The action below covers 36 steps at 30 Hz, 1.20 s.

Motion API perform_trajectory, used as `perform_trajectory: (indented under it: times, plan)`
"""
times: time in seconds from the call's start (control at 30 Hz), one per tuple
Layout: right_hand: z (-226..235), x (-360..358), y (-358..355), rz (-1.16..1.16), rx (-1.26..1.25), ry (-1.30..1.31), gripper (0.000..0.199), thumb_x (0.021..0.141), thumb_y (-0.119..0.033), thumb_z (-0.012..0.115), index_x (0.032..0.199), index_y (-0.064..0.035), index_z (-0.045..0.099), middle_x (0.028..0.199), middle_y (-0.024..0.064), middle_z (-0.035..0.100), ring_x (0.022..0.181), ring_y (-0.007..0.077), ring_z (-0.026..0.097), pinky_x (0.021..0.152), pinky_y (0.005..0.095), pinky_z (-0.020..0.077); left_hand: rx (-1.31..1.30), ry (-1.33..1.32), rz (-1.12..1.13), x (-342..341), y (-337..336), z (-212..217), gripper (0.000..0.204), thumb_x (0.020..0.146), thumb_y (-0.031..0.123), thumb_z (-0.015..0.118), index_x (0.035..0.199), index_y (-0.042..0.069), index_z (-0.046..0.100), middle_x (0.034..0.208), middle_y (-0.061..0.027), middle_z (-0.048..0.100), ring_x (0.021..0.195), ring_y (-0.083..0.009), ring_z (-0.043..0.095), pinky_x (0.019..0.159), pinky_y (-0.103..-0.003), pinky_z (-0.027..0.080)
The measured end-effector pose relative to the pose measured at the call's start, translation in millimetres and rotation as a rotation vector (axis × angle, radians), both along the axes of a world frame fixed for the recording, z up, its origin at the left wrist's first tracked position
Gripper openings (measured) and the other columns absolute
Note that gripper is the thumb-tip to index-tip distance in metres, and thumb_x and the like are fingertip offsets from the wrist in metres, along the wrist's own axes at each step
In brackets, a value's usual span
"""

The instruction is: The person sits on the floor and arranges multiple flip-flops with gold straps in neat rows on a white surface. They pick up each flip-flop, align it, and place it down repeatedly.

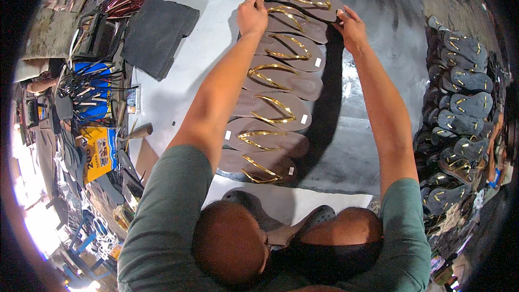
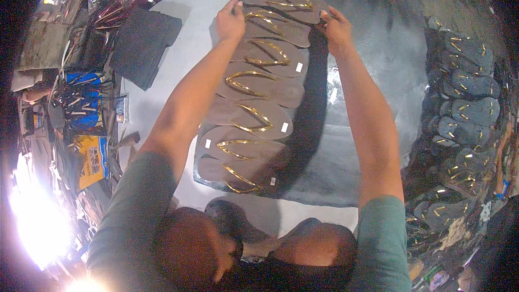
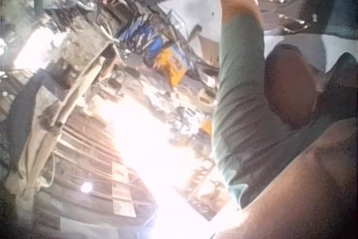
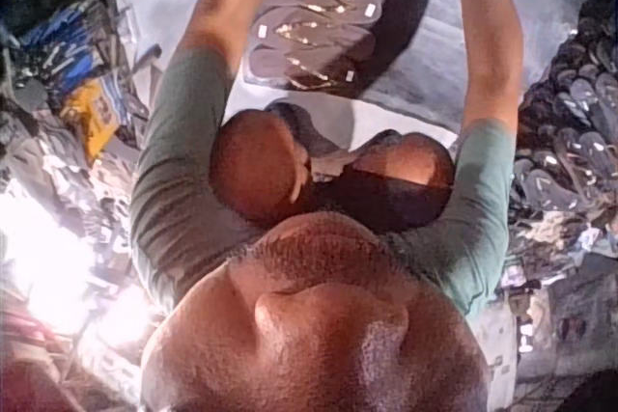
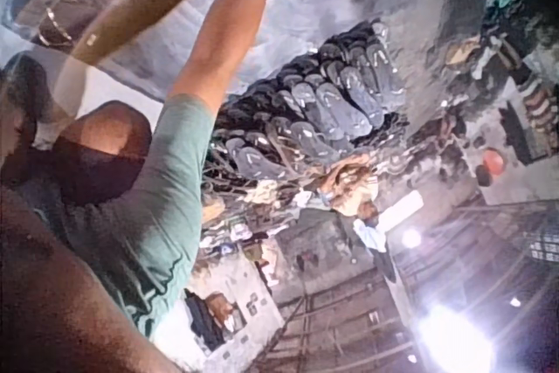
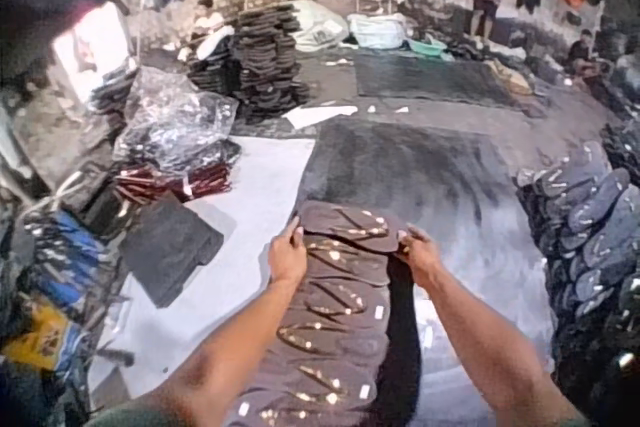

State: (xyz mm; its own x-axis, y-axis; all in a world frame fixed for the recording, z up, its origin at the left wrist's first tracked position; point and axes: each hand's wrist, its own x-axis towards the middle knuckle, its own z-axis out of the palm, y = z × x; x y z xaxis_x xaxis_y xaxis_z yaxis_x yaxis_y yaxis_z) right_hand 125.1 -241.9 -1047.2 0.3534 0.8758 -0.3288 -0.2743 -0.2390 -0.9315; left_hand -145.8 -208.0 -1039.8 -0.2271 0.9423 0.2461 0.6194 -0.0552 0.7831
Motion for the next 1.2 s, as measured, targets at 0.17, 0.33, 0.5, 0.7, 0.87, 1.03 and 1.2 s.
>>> perform_trajectory:
  times: [0.17,0.33,0.5,0.7,0.87,1.03,1.2]
  plan:
    - [-2.2,-15.2,11.7,0.039,0.009,-0.013,0.044,0.096,-0.011,0.066,0.139,-0.0045,0.055,0.113,0.0107,0.064,0.087,0.0177,0.061,0.083,0.0353,0.0572,0.152,-0.025,0.065,-7.8,5.2,-14.1,0.035,0.096,0.021,0.057,0.129,0.012,0.066,0.116,-0.0140,0.071,0.108,-0.0347,0.065,0.096,-0.044,0.050]
    - [-2.9,-4.4,11.1,0.049,-0.028,-0.063,0.045,0.096,-0.010,0.066,0.139,-0.0032,0.054,0.112,0.0128,0.066,0.090,0.0213,0.066,0.080,0.0355,0.0566,0.088,0.072,0.051,-0.5,-0.4,-6.7,0.035,0.095,0.018,0.058,0.128,0.012,0.068,0.121,-0.0154,0.069,0.113,-0.0358,0.064,0.098,-0.044,0.050]
    - [3.5,-8.2,8.9,0.060,-0.006,-0.023,0.047,0.096,-0.011,0.065,0.140,0.0010,0.052,0.113,0.0139,0.066,0.092,0.0220,0.066,0.082,0.0358,0.0559,0.131,0.122,0.010,-5.2,0.2,-10.8,0.033,0.094,0.018,0.058,0.123,0.013,0.071,0.120,-0.0139,0.069,0.110,-0.0352,0.063,0.100,-0.042,0.048]
    - [4.8,-10.2,6.8,0.084,-0.043,-0.122,0.044,0.098,-0.015,0.065,0.138,-0.0009,0.055,0.120,0.0113,0.066,0.103,0.0201,0.064,0.088,0.0352,0.0539,0.122,0.112,0.015,-2.5,-0.3,-14.3,0.034,0.091,0.015,0.057,0.122,0.010,0.071,0.125,-0.0137,0.067,0.118,-0.0334,0.058,0.105,-0.042,0.045]
    - [-7.4,1.4,14.5,0.124,-0.039,-0.207,0.043,0.097,-0.018,0.066,0.136,-0.0022,0.058,0.119,0.0094,0.067,0.102,0.0205,0.065,0.087,0.0342,0.0541,0.091,0.124,-0.005,3.4,-0.2,-11.3,0.038,0.092,0.020,0.055,0.121,0.001,0.069,0.128,-0.0169,0.064,0.121,-0.0345,0.055,0.107,-0.043,0.042]
    - [-16.5,1.1,23.1,0.210,-0.021,-0.774,0.048,0.094,-0.028,0.070,0.135,-0.0049,0.061,0.115,0.0117,0.069,0.097,0.0241,0.068,0.083,0.0351,0.0541,0.118,0.353,-0.016,6.0,-1.3,-11.3,0.045,0.099,0.029,0.047,0.120,-0.005,0.068,0.137,-0.0213,0.057,0.123,-0.0393,0.053,0.109,-0.048,0.039]
    - [1.6,-11.4,-2.7,0.321,-0.147,-1.389,0.061,0.098,-0.057,0.050,0.137,-0.0105,0.060,0.152,0.0210,0.041,0.138,0.0422,0.039,0.106,0.0665,0.0315,-0.013,0.468,-0.153,4.8,-1.2,-2.0,0.052,0.104,0.038,0.038,0.135,0.003,0.060,0.148,-0.0234,0.046,0.127,-0.0429,0.049,0.107,-0.051,0.039]
